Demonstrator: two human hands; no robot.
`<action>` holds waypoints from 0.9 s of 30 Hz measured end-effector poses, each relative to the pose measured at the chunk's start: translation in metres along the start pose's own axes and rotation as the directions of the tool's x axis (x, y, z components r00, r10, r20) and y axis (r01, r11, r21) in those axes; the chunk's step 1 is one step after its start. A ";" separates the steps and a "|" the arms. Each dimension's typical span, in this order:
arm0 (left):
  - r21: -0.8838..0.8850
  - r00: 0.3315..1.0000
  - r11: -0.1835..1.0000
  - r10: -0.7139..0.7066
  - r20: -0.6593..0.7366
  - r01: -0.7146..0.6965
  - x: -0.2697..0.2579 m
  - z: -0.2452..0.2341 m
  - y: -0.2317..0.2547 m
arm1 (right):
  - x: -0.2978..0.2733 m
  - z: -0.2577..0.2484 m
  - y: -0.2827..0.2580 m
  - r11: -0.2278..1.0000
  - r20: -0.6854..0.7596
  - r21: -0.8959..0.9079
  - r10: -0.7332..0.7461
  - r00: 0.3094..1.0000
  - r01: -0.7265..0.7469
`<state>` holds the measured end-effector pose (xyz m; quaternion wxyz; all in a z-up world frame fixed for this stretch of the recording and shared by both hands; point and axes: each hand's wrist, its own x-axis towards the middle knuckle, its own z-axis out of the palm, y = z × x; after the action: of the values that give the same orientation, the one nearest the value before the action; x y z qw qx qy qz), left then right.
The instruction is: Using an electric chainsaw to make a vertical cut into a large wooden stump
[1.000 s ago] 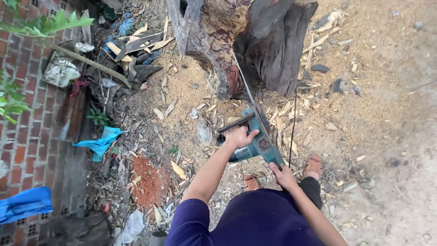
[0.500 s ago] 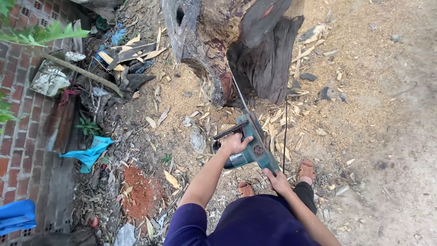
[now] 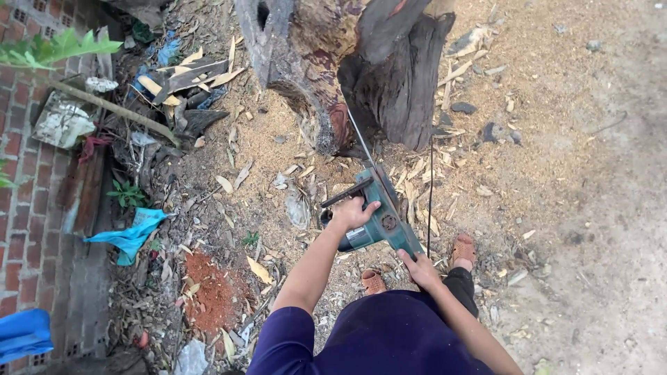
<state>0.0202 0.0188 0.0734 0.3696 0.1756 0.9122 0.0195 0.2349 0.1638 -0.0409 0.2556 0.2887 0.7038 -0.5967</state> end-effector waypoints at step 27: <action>-0.004 0.998 1.000 -0.014 -0.058 0.014 0.049 0.026 -0.039 | -0.019 -0.030 -0.039 1.000 0.114 -0.006 -0.003 0.994 0.003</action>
<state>-0.0067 -0.0037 0.0160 0.3432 0.1678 0.9238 0.0238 0.2202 0.1870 0.0045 0.2953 0.2524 0.6905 -0.6102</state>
